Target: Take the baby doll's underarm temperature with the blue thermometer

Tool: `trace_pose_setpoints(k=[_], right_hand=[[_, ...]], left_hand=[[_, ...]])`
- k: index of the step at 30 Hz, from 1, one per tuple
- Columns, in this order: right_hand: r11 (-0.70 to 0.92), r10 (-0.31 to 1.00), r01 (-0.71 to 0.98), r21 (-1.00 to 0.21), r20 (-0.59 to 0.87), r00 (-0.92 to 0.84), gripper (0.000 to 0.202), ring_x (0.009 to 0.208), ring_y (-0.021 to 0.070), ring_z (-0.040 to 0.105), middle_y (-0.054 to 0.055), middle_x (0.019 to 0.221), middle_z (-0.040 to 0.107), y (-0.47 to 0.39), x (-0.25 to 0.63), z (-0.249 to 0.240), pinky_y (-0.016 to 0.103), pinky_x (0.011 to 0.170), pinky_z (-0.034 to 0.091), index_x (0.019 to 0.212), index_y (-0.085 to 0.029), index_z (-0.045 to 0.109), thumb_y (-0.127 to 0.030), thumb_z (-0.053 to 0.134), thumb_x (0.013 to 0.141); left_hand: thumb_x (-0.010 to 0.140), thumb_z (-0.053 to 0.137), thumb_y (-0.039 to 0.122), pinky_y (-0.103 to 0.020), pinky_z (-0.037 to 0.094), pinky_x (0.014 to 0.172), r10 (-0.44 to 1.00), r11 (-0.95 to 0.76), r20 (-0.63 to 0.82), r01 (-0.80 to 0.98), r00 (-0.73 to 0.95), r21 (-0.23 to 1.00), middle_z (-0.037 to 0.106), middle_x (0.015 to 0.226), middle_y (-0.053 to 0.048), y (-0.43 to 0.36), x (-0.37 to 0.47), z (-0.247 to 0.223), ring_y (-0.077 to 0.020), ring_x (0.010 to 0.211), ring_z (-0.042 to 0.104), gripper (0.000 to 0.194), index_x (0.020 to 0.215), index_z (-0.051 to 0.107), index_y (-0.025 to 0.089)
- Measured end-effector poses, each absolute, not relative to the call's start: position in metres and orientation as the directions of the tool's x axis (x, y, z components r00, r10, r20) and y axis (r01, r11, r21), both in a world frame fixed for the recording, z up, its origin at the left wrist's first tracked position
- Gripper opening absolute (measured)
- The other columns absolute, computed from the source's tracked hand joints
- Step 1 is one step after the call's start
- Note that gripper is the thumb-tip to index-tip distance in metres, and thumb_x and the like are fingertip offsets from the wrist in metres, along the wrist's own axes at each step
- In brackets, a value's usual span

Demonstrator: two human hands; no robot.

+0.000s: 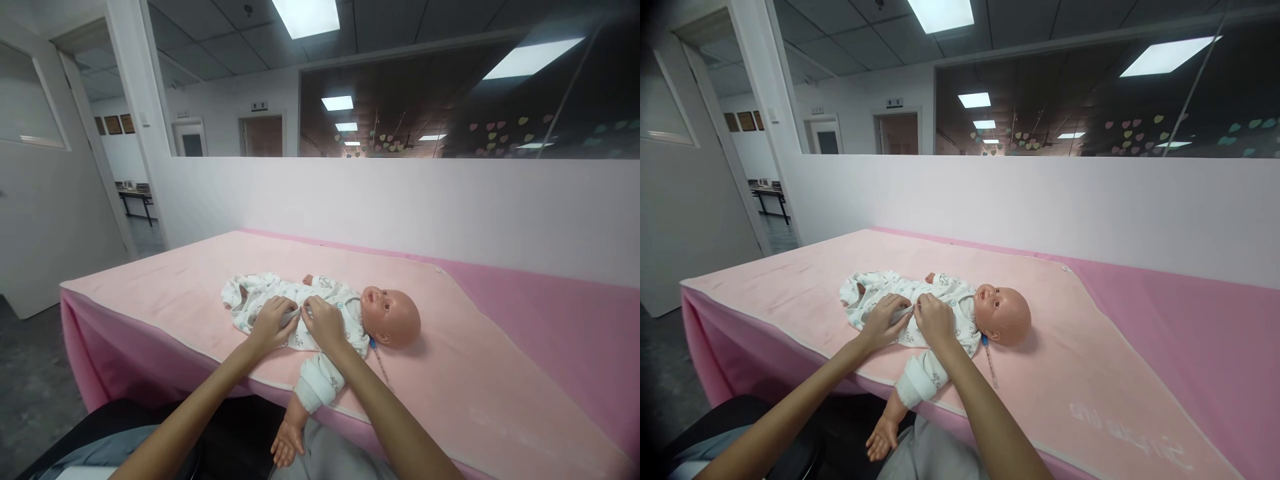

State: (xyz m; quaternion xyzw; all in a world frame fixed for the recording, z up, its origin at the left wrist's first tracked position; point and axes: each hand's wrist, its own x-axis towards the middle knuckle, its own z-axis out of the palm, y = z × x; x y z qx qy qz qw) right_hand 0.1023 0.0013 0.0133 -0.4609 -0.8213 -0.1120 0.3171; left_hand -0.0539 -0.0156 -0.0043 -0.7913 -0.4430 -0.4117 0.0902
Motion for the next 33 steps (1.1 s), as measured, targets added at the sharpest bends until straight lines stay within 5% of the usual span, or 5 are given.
trace_pose_setpoints(k=[7, 33], right_hand=[[0.545, 0.700, 0.832, -0.100, 0.600, -0.387, 0.016, 0.066, 0.0115, 0.056, 0.001, 0.082, 0.061, 0.002, 0.103, 0.014, 0.023, 0.052, 0.030, 0.087, -0.021, 0.056, -0.029, 0.043, 0.088], [0.517, 0.734, 0.851, -0.093, 0.561, -0.384, 0.020, 0.070, 0.0126, 0.059, 0.002, 0.085, 0.062, -0.001, 0.103, 0.016, 0.023, 0.054, 0.034, 0.090, -0.021, 0.056, -0.035, 0.041, 0.090]], left_hand=[[0.081, 0.044, 0.020, -0.034, 0.042, 0.070, 0.587, -0.544, 0.745, 0.836, 0.318, 0.072, 0.058, 0.081, -0.004, -0.012, -0.051, -0.006, -0.0193, 0.075, 0.052, 0.007, 0.081, 0.051, 0.019], [0.081, 0.049, 0.029, -0.034, 0.042, 0.076, 0.650, -0.619, 0.711, 0.731, 0.269, 0.289, 0.059, 0.092, -0.005, -0.005, -0.061, -0.012, -0.0194, 0.085, 0.054, 0.010, 0.087, 0.051, 0.021]])
